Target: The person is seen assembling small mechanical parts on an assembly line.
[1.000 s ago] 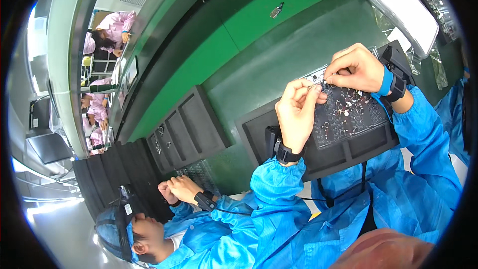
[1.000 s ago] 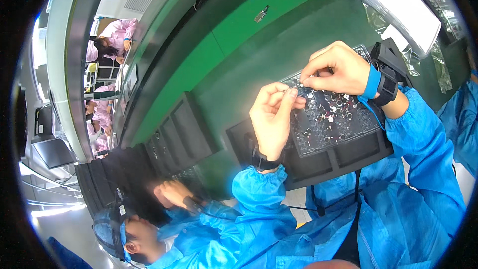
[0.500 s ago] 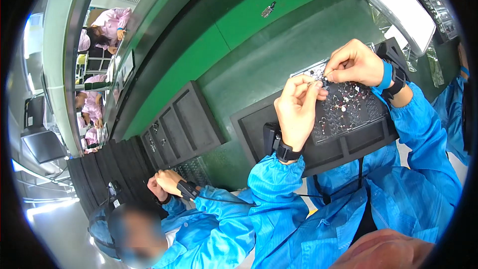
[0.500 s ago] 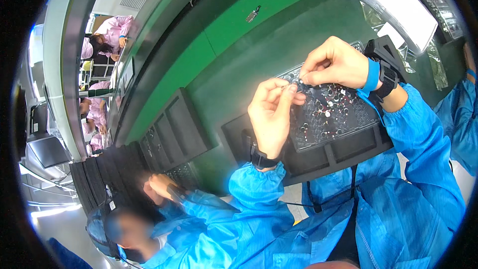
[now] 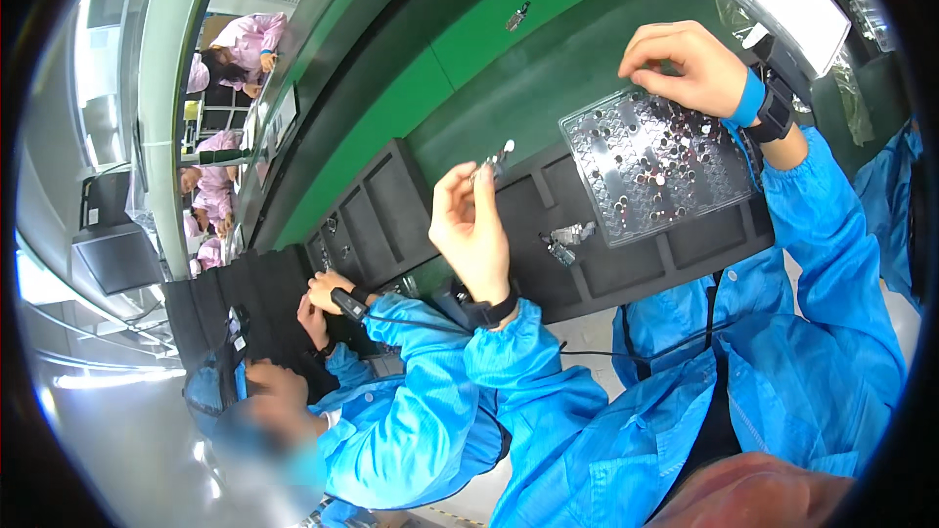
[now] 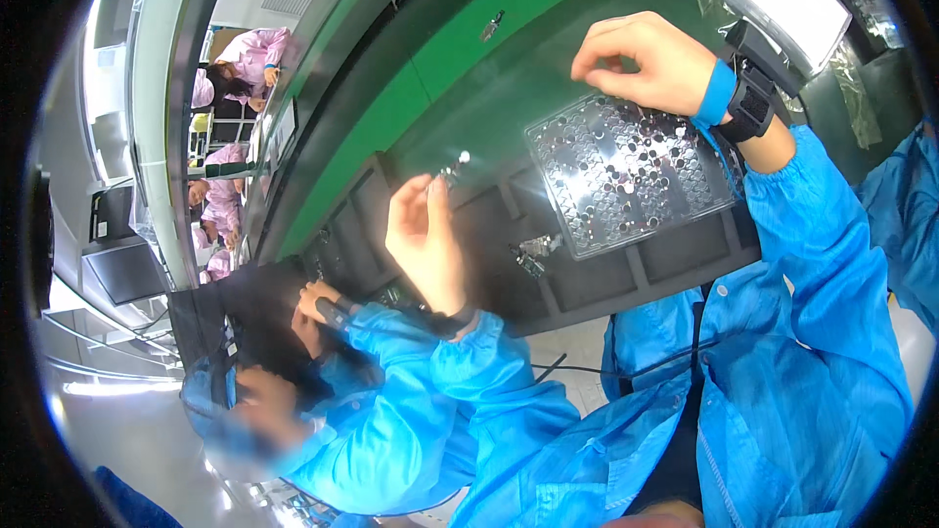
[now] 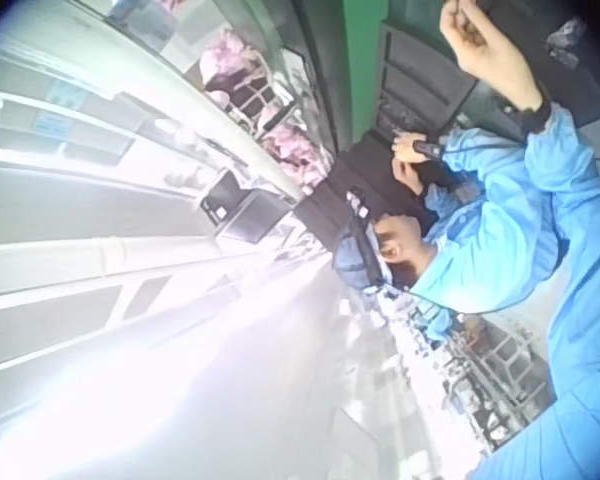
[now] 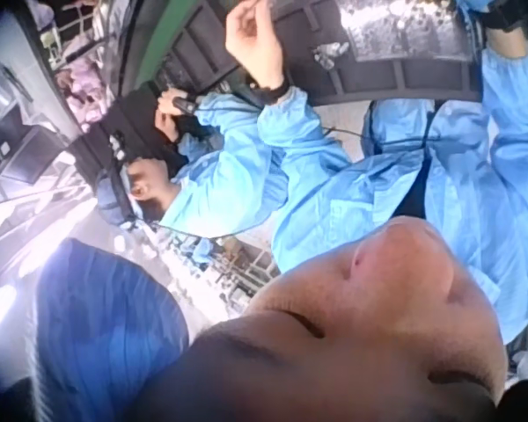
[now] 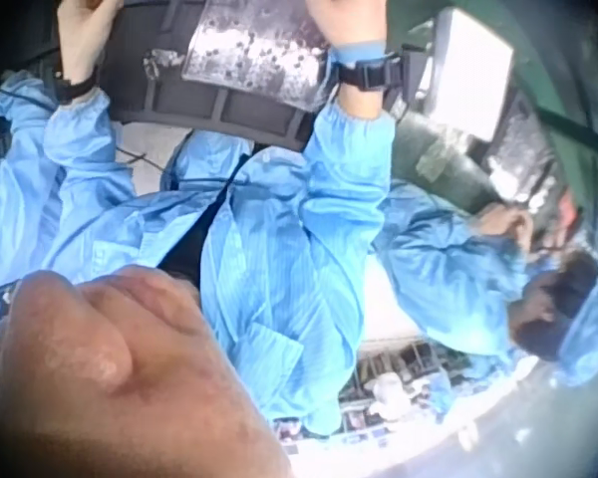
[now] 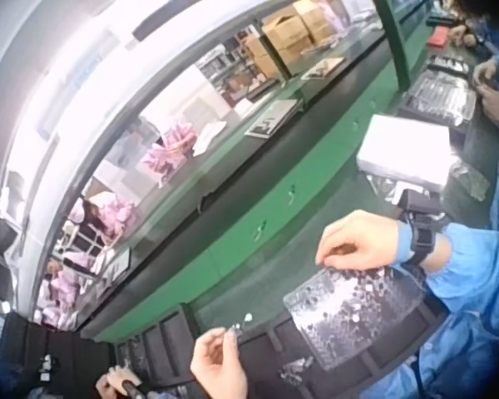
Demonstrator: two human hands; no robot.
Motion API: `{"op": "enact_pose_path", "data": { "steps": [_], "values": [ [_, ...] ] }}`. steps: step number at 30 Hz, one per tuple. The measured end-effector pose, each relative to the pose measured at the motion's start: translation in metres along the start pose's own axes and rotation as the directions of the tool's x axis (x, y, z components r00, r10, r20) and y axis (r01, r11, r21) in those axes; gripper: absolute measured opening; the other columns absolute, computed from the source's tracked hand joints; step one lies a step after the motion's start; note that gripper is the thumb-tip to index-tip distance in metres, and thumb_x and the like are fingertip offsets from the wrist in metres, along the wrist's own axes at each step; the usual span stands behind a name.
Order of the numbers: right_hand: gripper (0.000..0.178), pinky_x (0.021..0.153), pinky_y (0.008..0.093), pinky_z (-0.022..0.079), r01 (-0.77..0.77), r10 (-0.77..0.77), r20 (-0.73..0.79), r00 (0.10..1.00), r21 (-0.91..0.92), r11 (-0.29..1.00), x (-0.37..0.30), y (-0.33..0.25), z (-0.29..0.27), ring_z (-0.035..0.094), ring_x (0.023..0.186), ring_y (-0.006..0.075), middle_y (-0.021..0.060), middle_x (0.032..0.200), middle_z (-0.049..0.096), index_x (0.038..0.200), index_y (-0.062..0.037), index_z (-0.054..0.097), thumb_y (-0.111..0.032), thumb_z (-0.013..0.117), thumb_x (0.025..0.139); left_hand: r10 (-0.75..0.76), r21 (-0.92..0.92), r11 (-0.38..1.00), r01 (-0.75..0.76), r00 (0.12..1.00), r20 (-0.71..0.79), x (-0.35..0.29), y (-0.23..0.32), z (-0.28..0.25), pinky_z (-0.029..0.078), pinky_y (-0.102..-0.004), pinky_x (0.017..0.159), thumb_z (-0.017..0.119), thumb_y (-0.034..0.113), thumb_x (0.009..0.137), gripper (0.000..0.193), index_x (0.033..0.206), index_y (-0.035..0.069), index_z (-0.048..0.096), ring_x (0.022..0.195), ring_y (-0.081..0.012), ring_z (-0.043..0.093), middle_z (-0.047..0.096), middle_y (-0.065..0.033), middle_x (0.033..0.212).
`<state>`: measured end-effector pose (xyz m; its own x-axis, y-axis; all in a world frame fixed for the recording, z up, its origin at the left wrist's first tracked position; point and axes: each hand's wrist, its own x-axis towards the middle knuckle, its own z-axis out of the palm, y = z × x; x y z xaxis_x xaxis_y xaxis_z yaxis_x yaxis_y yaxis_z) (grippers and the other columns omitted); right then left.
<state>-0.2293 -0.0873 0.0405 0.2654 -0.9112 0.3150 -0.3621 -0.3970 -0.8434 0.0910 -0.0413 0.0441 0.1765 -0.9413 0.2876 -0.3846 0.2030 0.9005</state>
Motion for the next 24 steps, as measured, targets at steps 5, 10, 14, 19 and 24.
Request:
{"op": "enact_pose_path", "data": {
  "steps": [5, 10, 14, 19, 24],
  "values": [
    [0.006, 0.092, 0.0389, 0.050, 0.158, -0.112, 0.129, 0.985, -0.442, 0.883, -0.013, 0.015, 0.001, 0.058, 0.107, 0.0272, 0.0053, 0.109, 0.060, 0.083, -0.0045, 0.070, -0.009, 0.070, 0.079, -0.091, 0.264, 0.958, 0.110, 0.992, -0.082, -0.017, -0.035, -0.041, 0.050, -0.0250, 0.067, 0.072, 0.011, 0.095, 0.019, 0.108, -0.002, 0.070, 0.073, -0.0089, 0.065, 0.073, -0.0077, 0.081],
    [0.009, 0.091, 0.0388, 0.050, 0.197, -0.142, 0.150, 0.978, -0.462, 0.865, -0.008, 0.015, 0.013, 0.057, 0.106, 0.0258, 0.0062, 0.114, 0.056, 0.082, -0.0034, 0.068, -0.010, 0.073, 0.078, -0.094, 0.324, 0.943, 0.081, 0.995, 0.026, -0.027, -0.047, -0.038, 0.050, -0.0279, 0.064, 0.073, 0.011, 0.093, 0.021, 0.109, -0.003, 0.070, 0.067, -0.0113, 0.065, 0.075, -0.0106, 0.081],
    [0.019, 0.079, 0.0313, 0.056, 0.415, -0.348, 0.227, 0.910, -0.522, 0.745, -0.001, 0.004, 0.006, 0.071, 0.085, 0.0225, 0.0104, 0.092, 0.073, 0.093, -0.0041, 0.073, -0.022, 0.068, 0.094, -0.087, 0.480, 0.875, 0.070, 0.996, 0.012, -0.022, -0.040, -0.030, 0.051, -0.0322, 0.066, 0.072, 0.010, 0.092, 0.019, 0.106, -0.002, 0.070, 0.070, -0.0186, 0.067, 0.074, -0.0126, 0.085],
    [0.009, 0.089, 0.0383, 0.050, 0.180, -0.093, 0.201, 0.975, -0.476, 0.861, -0.013, 0.024, 0.019, 0.057, 0.104, 0.0258, 0.0056, 0.112, 0.057, 0.079, -0.0026, 0.064, -0.009, 0.070, 0.081, 0.312, 0.702, 0.624, -0.343, 0.933, 0.179, -0.026, -0.036, -0.029, 0.051, -0.0427, 0.083, 0.071, 0.011, 0.090, 0.013, 0.100, 0.002, 0.070, 0.097, -0.0342, 0.064, 0.069, -0.0130, 0.103],
    [0.009, 0.083, 0.0313, 0.050, 0.151, -0.139, 0.081, 0.987, -0.163, 0.975, 0.000, 0.014, 0.007, 0.063, 0.087, 0.0197, 0.0088, 0.099, 0.064, 0.087, -0.0023, 0.065, -0.010, 0.066, 0.091, 0.009, 0.493, 0.806, -0.329, 0.839, 0.544, -0.055, 0.000, -0.022, 0.054, -0.0397, 0.081, 0.075, 0.008, 0.085, 0.018, 0.102, 0.004, 0.072, 0.092, -0.0328, 0.066, 0.069, -0.0129, 0.106]
  ]
}}
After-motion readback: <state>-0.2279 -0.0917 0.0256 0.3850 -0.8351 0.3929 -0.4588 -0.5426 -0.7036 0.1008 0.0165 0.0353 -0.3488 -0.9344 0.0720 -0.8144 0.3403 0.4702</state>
